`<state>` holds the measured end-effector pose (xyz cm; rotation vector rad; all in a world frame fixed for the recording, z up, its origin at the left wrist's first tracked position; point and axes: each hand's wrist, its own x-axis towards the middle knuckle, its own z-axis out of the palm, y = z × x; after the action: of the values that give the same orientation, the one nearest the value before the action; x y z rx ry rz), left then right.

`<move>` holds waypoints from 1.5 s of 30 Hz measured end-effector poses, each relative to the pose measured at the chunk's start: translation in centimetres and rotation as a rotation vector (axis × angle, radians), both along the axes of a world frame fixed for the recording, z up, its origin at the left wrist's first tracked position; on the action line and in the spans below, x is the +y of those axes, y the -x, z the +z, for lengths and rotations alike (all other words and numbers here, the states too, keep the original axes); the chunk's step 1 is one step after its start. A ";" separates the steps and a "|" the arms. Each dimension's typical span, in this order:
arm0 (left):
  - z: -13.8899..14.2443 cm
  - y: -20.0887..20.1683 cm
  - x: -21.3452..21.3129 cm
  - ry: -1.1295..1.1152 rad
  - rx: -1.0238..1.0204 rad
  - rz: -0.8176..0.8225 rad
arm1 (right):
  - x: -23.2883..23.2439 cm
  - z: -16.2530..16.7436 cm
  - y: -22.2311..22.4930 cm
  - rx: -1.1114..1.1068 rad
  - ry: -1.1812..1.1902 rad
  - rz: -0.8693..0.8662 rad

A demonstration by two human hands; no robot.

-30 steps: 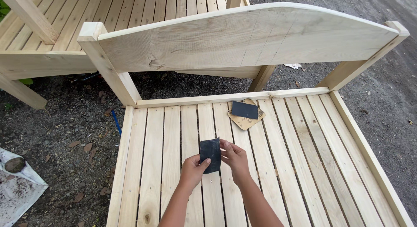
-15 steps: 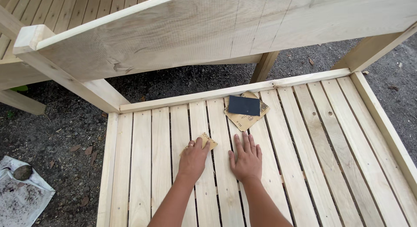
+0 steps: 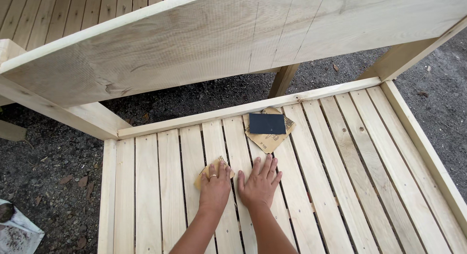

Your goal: The person sands the slatted seat of an unfinished wooden bench using sheets of sandpaper held by hand. They rub the sandpaper back and forth along the wood slats, repositioning to cover different sections, and switch between sandpaper pieces while working across the surface.

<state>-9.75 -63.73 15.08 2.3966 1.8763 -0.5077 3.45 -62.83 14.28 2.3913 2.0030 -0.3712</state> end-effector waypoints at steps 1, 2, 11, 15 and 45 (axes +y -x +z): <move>-0.1 0.4 0.4 -0.018 0.011 0.008 | 0.3 -0.1 0.6 -0.006 0.001 -0.009; -0.2 0.9 0.8 -0.012 0.015 0.015 | 0.7 -0.2 1.2 -0.003 -0.011 0.002; -3.3 3.3 7.4 -0.107 -0.116 -0.109 | 3.4 -1.8 2.0 -0.026 -0.088 -0.011; -3.5 5.4 7.3 -0.251 -0.197 -0.306 | 3.6 -1.9 2.6 -0.030 -0.075 -0.020; 2.2 7.8 12.6 -0.059 -0.257 -0.478 | 3.4 -0.2 5.0 -0.064 0.043 -0.031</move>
<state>-17.50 -51.14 17.30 2.7926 1.2344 -0.1490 -1.55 -59.40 14.12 2.3788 1.9141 -0.3304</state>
